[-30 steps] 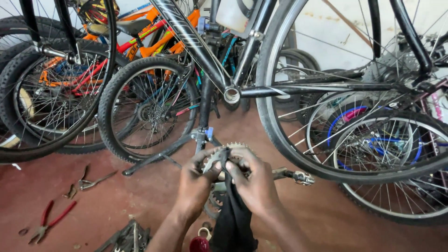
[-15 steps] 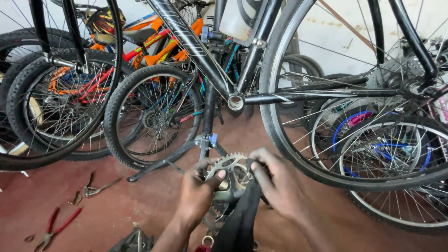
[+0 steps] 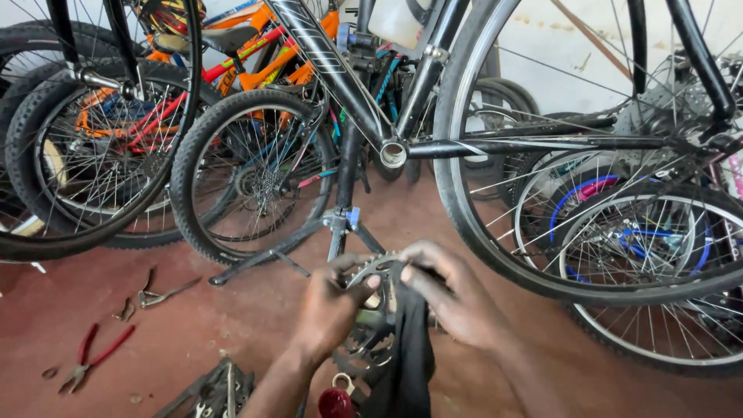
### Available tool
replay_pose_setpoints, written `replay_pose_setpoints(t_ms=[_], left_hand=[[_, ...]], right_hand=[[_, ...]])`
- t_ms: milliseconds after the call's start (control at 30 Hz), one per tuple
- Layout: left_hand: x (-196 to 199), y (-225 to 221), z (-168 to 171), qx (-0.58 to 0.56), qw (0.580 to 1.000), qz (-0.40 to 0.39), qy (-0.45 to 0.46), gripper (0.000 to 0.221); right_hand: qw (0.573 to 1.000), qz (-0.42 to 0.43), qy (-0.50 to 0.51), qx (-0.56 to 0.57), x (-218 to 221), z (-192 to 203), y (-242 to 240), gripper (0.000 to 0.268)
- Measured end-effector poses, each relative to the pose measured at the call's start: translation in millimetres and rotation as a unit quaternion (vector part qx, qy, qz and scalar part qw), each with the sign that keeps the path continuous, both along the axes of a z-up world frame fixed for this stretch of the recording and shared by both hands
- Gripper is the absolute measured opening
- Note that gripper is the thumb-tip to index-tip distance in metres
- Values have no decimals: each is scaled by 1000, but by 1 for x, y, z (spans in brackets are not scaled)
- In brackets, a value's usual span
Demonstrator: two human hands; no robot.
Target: Cleaning a bicycle crankset and the bottom bracket area of a bike frame using a cloth and a small tool to remove grease.
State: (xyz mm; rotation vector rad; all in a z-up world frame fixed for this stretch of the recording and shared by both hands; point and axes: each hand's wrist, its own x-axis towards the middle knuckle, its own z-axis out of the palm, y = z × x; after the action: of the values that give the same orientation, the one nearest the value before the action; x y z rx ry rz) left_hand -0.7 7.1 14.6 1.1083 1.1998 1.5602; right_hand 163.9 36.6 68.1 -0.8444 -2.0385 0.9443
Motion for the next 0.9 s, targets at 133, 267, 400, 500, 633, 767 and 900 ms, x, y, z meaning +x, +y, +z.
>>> replay_pose_setpoints(t_ms=[133,267,400,500,633,767,900], left_hand=[[0,13,-18,88,996,-24,19,31],[6,7,-14,55,996,-62,-26,33],[9,2,-10,-12,994,-84,-67,28],[13,6,-16,-14,993,-78,-87,27],[16,0,-8,-25,991,-84,-105,30],[16,2,-13,-16,993,-78,-84,33],[19,-4,-6,-66,996,-56,-23,18]], right_hand=[[997,24,5,78,-14,9,-6,17],[946,-76,-77,305,-8,-3,5,17],[954,-112,-60,270,-7,-15,10,8],[965,-111,-43,235,-5,-18,13,8],[964,-126,-42,231,-2,-25,15,5],[947,-199,-110,229,-3,-25,11,14],[934,-254,-184,168,-9,-32,12,15]])
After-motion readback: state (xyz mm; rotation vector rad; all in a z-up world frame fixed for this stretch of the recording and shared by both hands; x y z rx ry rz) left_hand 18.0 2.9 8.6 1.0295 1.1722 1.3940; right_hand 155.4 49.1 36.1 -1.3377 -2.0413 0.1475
